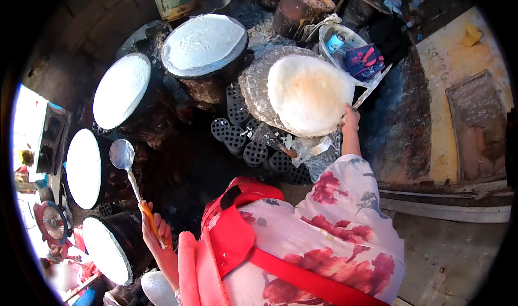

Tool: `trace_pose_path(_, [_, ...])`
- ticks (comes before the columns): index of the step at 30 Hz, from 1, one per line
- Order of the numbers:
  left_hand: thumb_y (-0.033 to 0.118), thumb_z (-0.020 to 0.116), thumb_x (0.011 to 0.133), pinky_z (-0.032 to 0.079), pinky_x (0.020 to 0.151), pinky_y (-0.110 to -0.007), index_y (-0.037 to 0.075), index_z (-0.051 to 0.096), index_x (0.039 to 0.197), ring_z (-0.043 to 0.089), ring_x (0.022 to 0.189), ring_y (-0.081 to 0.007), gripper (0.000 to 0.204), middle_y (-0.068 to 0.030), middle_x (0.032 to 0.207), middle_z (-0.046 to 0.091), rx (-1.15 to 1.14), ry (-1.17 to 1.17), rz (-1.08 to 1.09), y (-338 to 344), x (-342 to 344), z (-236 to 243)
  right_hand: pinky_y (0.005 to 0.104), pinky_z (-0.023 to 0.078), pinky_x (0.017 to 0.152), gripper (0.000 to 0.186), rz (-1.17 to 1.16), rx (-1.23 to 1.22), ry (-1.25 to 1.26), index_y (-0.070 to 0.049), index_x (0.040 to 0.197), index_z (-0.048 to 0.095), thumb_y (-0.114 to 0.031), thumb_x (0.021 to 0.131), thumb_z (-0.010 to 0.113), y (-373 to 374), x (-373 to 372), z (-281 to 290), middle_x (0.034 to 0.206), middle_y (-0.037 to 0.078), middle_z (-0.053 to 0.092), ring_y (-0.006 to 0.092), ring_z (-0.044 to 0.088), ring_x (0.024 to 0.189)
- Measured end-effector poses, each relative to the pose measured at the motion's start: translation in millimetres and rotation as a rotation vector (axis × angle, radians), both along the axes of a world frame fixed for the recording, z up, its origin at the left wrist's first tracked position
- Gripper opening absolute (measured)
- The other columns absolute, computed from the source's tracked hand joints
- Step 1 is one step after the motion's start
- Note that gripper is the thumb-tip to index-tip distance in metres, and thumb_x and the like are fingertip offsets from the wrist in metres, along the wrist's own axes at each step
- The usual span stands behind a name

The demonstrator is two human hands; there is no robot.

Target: The person scoops white batter from a large metal basin using a ladle and pours it onto several hot, round griddles. They use a long, thin metal spatula to spread the batter evenly into thin, circular layers. The person repeatedly checks the cooking progress and flips the cakes to cook the other side.

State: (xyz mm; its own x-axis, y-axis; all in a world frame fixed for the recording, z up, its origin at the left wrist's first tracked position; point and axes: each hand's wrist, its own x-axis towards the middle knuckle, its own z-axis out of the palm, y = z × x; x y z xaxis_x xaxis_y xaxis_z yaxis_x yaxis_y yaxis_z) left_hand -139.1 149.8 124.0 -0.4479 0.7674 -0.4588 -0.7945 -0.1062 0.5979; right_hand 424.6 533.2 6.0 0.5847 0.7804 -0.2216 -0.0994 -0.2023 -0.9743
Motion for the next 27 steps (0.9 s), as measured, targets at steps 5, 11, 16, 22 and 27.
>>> trace_pose_path(5, [0.028, 0.039, 0.099, 0.028, 0.036, -0.019, 0.007, 0.043, 0.127, 0.033, 0.041, -0.0063, 0.035, 0.0008, 0.062, 0.037, -0.004, -0.047, -0.052, 31, -4, -3, 0.0382, 0.049, 0.065, 0.040, -0.052, -0.274, -0.210, 0.000, 0.107, 0.058, -0.031, 0.082, 0.063, -6, 3, -24, 0.096, 0.012, 0.063, 0.0234, 0.061, 0.080])
trace_pose_path(11, [0.032, 0.037, 0.099, 0.027, 0.033, -0.019, 0.008, 0.039, 0.130, 0.033, 0.040, -0.0062, 0.040, -0.0001, 0.066, 0.039, 0.029, -0.178, 0.147, 11, 7, -22, 0.0430, 0.048, 0.069, 0.033, 0.174, -0.322, -1.706, -0.002, 0.091, 0.060, -0.032, 0.091, 0.047, 24, -32, -5, 0.093, 0.018, 0.063, 0.0328, 0.060, 0.079])
trace_pose_path(16, [0.030, 0.044, 0.097, 0.035, 0.041, -0.020, 0.006, 0.037, 0.130, 0.040, 0.048, -0.0066, 0.041, -0.0027, 0.076, 0.043, 0.143, -0.208, 0.230, 3, 26, -21, 0.0446, 0.044, 0.069, 0.031, 0.835, 0.278, -1.039, 0.000, 0.083, 0.060, -0.029, 0.091, 0.051, 31, -258, 12, 0.080, 0.020, 0.060, 0.0376, 0.058, 0.077])
trace_pose_path(22, [0.030, 0.047, 0.095, 0.037, 0.045, -0.021, 0.008, 0.041, 0.125, 0.042, 0.049, -0.0071, 0.037, -0.0029, 0.080, 0.046, 0.069, -0.127, 0.606, -70, 90, -23, 0.0439, 0.046, 0.060, 0.028, 2.171, 0.816, -1.084, -0.008, 0.074, 0.058, -0.033, 0.087, 0.055, -63, -446, -22, 0.074, 0.014, 0.059, 0.0351, 0.059, 0.069])
trace_pose_path(27, [0.026, 0.047, 0.096, 0.038, 0.044, -0.022, 0.007, 0.043, 0.122, 0.042, 0.048, -0.0074, 0.033, -0.0028, 0.075, 0.045, -0.094, -0.043, 1.025, -133, 185, -20, 0.0435, 0.046, 0.057, 0.026, 2.440, 0.868, -0.990, -0.007, 0.081, 0.060, -0.032, 0.087, 0.056, -154, -492, -33, 0.069, 0.015, 0.060, 0.0342, 0.060, 0.066])
